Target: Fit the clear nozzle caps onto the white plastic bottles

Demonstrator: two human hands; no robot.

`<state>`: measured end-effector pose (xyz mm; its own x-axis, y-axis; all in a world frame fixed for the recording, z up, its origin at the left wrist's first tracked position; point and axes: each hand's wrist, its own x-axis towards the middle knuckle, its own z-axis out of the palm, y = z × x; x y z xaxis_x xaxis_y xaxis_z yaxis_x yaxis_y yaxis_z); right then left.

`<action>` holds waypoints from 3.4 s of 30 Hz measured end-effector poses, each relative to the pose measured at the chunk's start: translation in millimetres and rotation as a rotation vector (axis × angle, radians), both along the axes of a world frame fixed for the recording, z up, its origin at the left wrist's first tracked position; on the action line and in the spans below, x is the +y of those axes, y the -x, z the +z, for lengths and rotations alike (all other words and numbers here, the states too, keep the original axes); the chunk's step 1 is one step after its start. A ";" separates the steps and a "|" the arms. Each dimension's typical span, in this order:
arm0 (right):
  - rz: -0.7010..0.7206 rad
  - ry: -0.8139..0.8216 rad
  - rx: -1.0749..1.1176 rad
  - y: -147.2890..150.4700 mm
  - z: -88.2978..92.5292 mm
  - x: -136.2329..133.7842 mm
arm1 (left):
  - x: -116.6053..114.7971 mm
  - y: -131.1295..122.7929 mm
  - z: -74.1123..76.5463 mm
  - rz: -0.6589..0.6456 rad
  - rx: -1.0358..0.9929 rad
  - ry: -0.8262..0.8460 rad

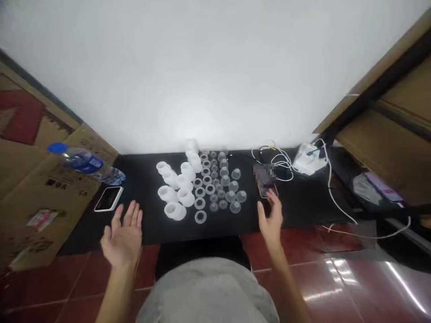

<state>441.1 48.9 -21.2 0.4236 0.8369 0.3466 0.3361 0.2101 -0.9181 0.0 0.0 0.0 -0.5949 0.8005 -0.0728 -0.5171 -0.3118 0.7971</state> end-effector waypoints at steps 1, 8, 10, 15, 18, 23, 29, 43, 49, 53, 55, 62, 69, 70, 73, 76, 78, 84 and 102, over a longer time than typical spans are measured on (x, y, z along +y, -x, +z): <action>0.066 0.012 0.057 7.2 -0.4 2.2 | 2.1 -3.9 -0.8 -0.010 -0.029 -0.010; 0.310 0.057 0.544 49.3 -6.6 30.2 | 23.0 -31.9 -6.9 -0.073 -0.161 -0.068; 0.299 0.065 0.606 55.7 -7.2 38.4 | 30.4 -37.0 -9.1 -0.077 -0.184 -0.080; 0.277 0.057 0.661 60.6 -3.9 44.9 | 42.9 -40.1 -12.5 -0.087 -0.204 -0.102; 0.278 0.056 0.720 63.1 -1.0 42.6 | 44.4 -38.7 -12.1 -0.096 -0.197 -0.105; 0.252 0.064 0.783 77.0 1.3 40.5 | 44.0 -35.9 -10.4 -0.111 -0.180 -0.080; 0.256 0.070 0.765 91.4 1.9 40.9 | 45.0 -36.3 -12.4 -0.075 -0.126 -0.067; 0.249 0.060 0.728 88.2 -2.2 39.1 | 45.0 -36.6 -18.4 -0.071 -0.099 -0.048; 0.258 0.072 0.723 86.3 -2.1 38.6 | 45.0 -38.2 -17.9 -0.076 -0.108 -0.055; 0.243 0.083 0.699 85.6 -3.5 39.6 | 45.1 -38.4 -18.2 -0.085 -0.115 -0.058; 0.238 0.086 0.686 85.3 -4.5 40.1 | 45.2 -38.4 -18.5 -0.083 -0.118 -0.055; 0.235 0.081 0.713 84.4 -6.5 41.0 | 45.3 -39.3 -17.2 -0.066 -0.115 -0.050; 0.200 0.051 0.630 85.6 -1.9 35.7 | 45.1 -38.4 -18.1 -0.072 -0.114 -0.051; 0.172 0.031 0.566 82.8 -0.4 33.6 | 45.0 -38.3 -18.3 -0.075 -0.111 -0.053; 0.003 -0.062 0.277 63.4 3.2 27.4 | 44.6 -38.3 -18.5 -0.071 -0.105 -0.052; -0.216 -0.005 -0.071 31.8 1.8 25.2 | 44.5 -38.6 -18.4 -0.073 -0.107 -0.051; -0.313 0.066 -0.296 11.5 -2.5 26.9 | 44.5 -38.7 -18.5 -0.079 -0.108 -0.054; -0.322 0.166 -0.518 -11.4 -15.6 33.8 | 44.3 -38.9 -18.0 -0.075 -0.114 -0.053; -0.266 -0.004 -0.411 11.7 6.6 20.9 | 44.5 -38.3 -19.7 -0.077 -0.127 -0.062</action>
<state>429.5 69.8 -14.7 0.4500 0.7168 0.5327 0.7128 0.0709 -0.6977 38.3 44.5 -19.7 -0.5203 0.8490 -0.0924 -0.6372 -0.3140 0.7038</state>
